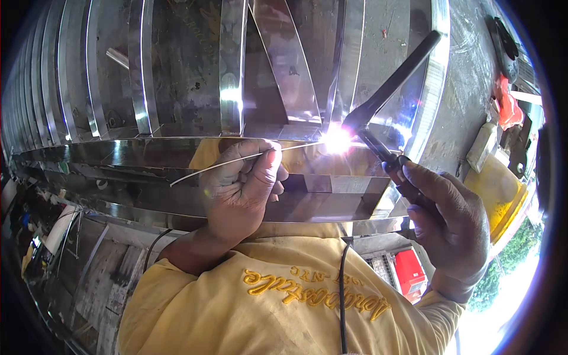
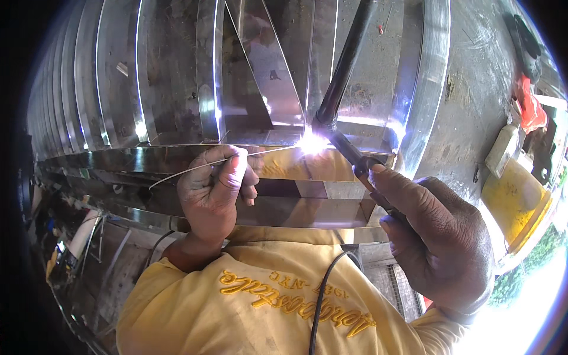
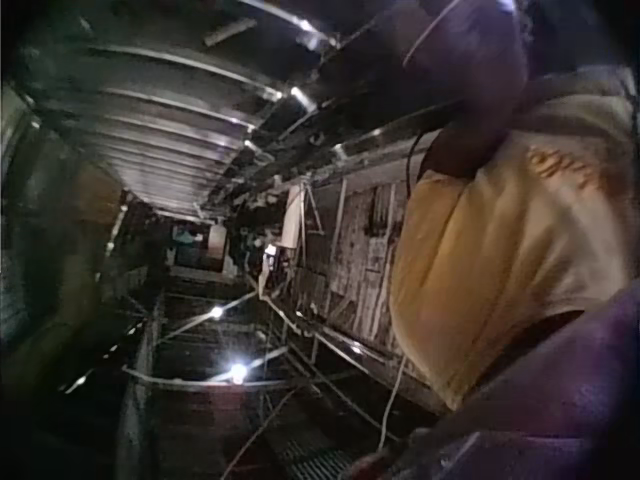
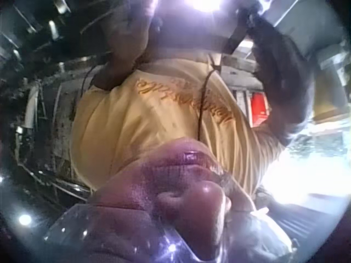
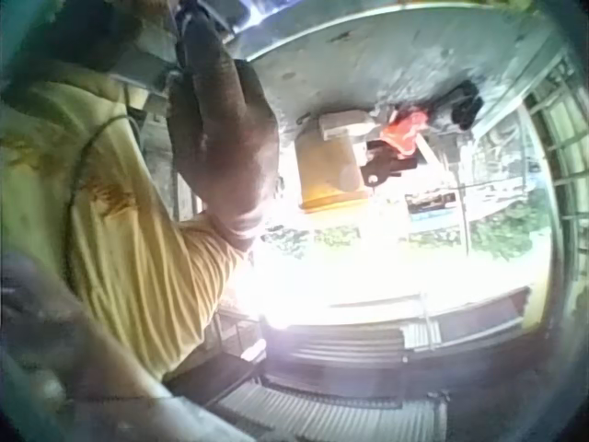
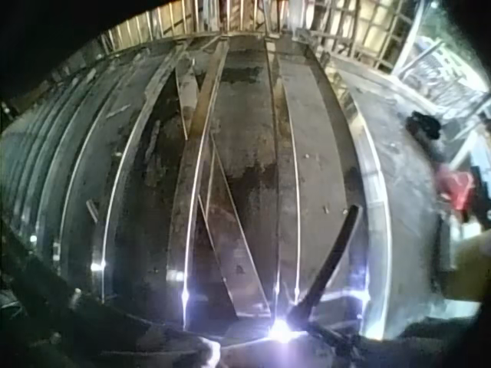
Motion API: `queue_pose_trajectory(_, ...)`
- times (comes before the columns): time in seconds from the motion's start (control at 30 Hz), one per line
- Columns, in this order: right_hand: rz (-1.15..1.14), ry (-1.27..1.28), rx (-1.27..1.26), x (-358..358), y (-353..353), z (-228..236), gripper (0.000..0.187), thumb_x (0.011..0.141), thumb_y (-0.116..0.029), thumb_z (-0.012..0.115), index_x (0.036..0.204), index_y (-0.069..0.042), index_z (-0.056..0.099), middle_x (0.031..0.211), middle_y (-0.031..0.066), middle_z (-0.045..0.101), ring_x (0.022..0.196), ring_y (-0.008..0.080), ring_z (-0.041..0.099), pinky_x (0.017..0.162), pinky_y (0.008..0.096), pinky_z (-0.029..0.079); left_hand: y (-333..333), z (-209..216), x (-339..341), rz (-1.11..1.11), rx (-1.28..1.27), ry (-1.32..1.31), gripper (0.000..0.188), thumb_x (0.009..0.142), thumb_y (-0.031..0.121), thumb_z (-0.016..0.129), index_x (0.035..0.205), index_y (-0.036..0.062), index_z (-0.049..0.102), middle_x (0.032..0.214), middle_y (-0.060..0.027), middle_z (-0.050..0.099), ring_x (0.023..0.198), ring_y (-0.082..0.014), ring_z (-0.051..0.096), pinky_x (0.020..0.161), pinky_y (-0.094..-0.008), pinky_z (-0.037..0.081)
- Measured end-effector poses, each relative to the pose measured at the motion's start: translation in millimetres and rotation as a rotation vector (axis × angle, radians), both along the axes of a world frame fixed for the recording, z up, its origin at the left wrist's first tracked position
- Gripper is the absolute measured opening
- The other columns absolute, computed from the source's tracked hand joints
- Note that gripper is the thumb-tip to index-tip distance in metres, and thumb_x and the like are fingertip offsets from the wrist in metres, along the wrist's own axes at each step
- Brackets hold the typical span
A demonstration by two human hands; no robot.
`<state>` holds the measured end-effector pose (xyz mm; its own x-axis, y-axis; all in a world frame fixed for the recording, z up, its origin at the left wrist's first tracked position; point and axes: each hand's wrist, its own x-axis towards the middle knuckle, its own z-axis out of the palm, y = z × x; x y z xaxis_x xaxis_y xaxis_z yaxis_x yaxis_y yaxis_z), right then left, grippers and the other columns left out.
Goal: The person is TIG welding a series of parallel metal bars to a perpendicular frame, using a filler rod and a welding torch.
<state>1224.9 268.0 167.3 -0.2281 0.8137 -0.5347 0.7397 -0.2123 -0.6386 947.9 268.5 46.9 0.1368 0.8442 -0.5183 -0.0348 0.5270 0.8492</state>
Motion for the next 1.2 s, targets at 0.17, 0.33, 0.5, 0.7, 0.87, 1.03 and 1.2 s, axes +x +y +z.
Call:
queue_pose_trajectory(0.17, -0.062, 0.066, 0.032, 2, -1, -12, 0.047, 0.084, 0.007, 0.064, 0.131, 0.006, 0.059, 0.102, 0.0176, 0.072, 0.084, 0.0206, 0.071, 0.072, 0.0314, 0.054, 0, 2, -2, 0.024, -0.028, -0.005, 0.014, 0.101, 0.009, 0.063, 0.112, 0.0007, 0.066, 0.079, -0.0048, 0.069, 0.063, -0.0062, 0.062, 0.055, -0.0201, 0.051)
queue_pose_trajectory(0.33, -0.107, 0.059, 0.078, 4, -4, -8, 0.048, 0.082, 0.007, 0.062, 0.131, 0.007, 0.059, 0.107, 0.0184, 0.072, 0.086, 0.0206, 0.072, 0.074, 0.0305, 0.054, 2, 4, -1, 0.012, -0.04, -0.005, 0.016, 0.101, 0.01, 0.063, 0.114, 0.0006, 0.066, 0.079, -0.0045, 0.069, 0.063, -0.0058, 0.062, 0.055, -0.0197, 0.051)
queue_pose_trajectory(0.5, -0.043, 0.028, 0.044, 5, -2, -5, 0.047, 0.084, 0.006, 0.062, 0.13, 0.007, 0.059, 0.104, 0.0176, 0.072, 0.081, 0.0203, 0.071, 0.07, 0.0299, 0.054, 3, 3, -1, -0.017, -0.051, 0.023, 0.017, 0.101, 0.011, 0.063, 0.114, 0.0006, 0.067, 0.079, -0.0044, 0.069, 0.063, -0.0055, 0.062, 0.055, -0.0194, 0.051)
queue_pose_trajectory(0.7, -0.081, 0.041, 0.078, 0, -5, -11, 0.05, 0.079, 0.007, 0.068, 0.128, -0.002, 0.063, 0.08, 0.0139, 0.066, 0.067, 0.0279, 0.067, 0.061, 0.0362, 0.051, 2, 3, -1, -0.013, -0.024, 0.033, 0.017, 0.102, 0.012, 0.063, 0.114, 0.0004, 0.067, 0.078, -0.0041, 0.069, 0.062, -0.0051, 0.062, 0.055, -0.0191, 0.051)
queue_pose_trajectory(0.87, -0.027, 0.012, 0.055, 1, -2, -9, 0.045, 0.084, 0.004, 0.067, 0.129, 0.002, 0.061, 0.086, 0.014, 0.067, 0.068, 0.0236, 0.066, 0.062, 0.0343, 0.05, 1, 3, -2, 0.001, -0.038, 0.037, 0.017, 0.102, 0.011, 0.063, 0.114, 0.0002, 0.067, 0.078, -0.0044, 0.069, 0.062, -0.0052, 0.062, 0.055, -0.0191, 0.051)
queue_pose_trajectory(1.03, -0.005, 0.001, 0.03, 0, -4, -5, 0.043, 0.088, 0.001, 0.065, 0.13, 0.006, 0.059, 0.091, 0.0137, 0.068, 0.07, 0.0195, 0.066, 0.064, 0.0319, 0.051, 1, 4, -1, 0.015, -0.033, 0.004, 0.016, 0.101, 0.01, 0.063, 0.113, -0.0007, 0.067, 0.078, -0.0049, 0.069, 0.063, -0.0055, 0.062, 0.055, -0.0192, 0.051)
queue_pose_trajectory(1.2, -0.041, 0.027, 0.069, -1, -4, -7, 0.043, 0.089, 0.0, 0.067, 0.13, 0.006, 0.06, 0.09, 0.0139, 0.068, 0.07, 0.0197, 0.066, 0.064, 0.0321, 0.051, 2, 4, -1, -0.001, -0.047, 0.035, 0.016, 0.101, 0.01, 0.063, 0.112, -0.0011, 0.067, 0.079, -0.0051, 0.07, 0.063, -0.0055, 0.063, 0.055, -0.0193, 0.051)
